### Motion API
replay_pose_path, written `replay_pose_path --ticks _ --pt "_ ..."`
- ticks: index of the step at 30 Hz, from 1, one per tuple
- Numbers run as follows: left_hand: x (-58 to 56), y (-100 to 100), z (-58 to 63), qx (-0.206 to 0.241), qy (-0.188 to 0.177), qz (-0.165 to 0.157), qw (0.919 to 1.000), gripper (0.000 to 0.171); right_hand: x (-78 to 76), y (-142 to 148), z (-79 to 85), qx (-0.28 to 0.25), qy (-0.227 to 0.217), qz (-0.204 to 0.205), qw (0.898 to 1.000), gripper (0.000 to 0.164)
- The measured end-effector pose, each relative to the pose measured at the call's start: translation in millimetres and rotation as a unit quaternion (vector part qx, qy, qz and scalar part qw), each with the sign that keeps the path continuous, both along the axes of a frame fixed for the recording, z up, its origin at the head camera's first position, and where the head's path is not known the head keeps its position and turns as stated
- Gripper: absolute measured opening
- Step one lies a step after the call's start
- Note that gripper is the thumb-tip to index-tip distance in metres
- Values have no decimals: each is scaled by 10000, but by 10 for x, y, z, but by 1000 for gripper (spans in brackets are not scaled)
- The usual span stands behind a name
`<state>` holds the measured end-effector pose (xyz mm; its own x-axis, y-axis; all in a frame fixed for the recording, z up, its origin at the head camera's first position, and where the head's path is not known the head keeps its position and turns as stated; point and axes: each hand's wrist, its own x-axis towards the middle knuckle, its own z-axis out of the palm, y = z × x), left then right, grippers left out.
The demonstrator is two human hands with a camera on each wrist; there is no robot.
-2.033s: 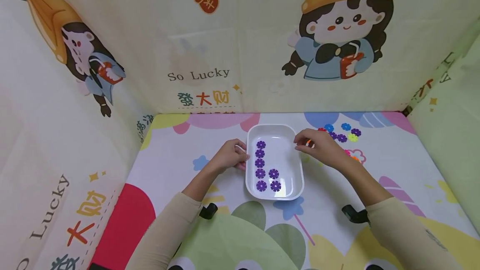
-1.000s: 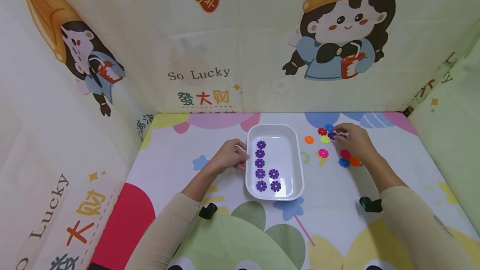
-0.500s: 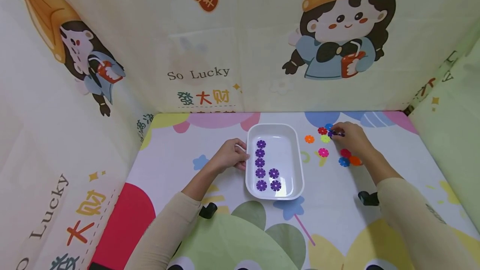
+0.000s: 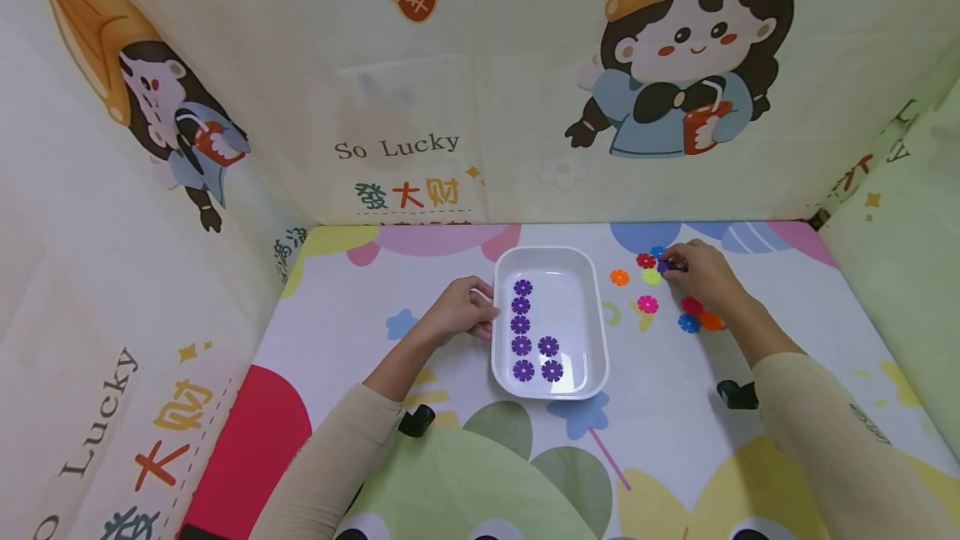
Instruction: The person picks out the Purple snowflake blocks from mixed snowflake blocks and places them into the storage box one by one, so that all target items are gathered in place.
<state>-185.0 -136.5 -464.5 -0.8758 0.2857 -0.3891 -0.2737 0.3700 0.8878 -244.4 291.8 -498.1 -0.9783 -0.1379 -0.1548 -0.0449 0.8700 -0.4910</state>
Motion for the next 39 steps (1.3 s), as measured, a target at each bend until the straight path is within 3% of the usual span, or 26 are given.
replay_pose_path --ticks 12,28,39 --pt "8 -1 19 44 5 -3 10000 29 19 -22 -1 -186 62 -192 9996 35" --pt "0 3 15 46 -25 -20 10000 29 61 8 24 -514 -286 -443 9973 31" --pt "2 1 37 -28 -21 -41 10000 30 117 -33 169 -449 8 -106 9989 28"
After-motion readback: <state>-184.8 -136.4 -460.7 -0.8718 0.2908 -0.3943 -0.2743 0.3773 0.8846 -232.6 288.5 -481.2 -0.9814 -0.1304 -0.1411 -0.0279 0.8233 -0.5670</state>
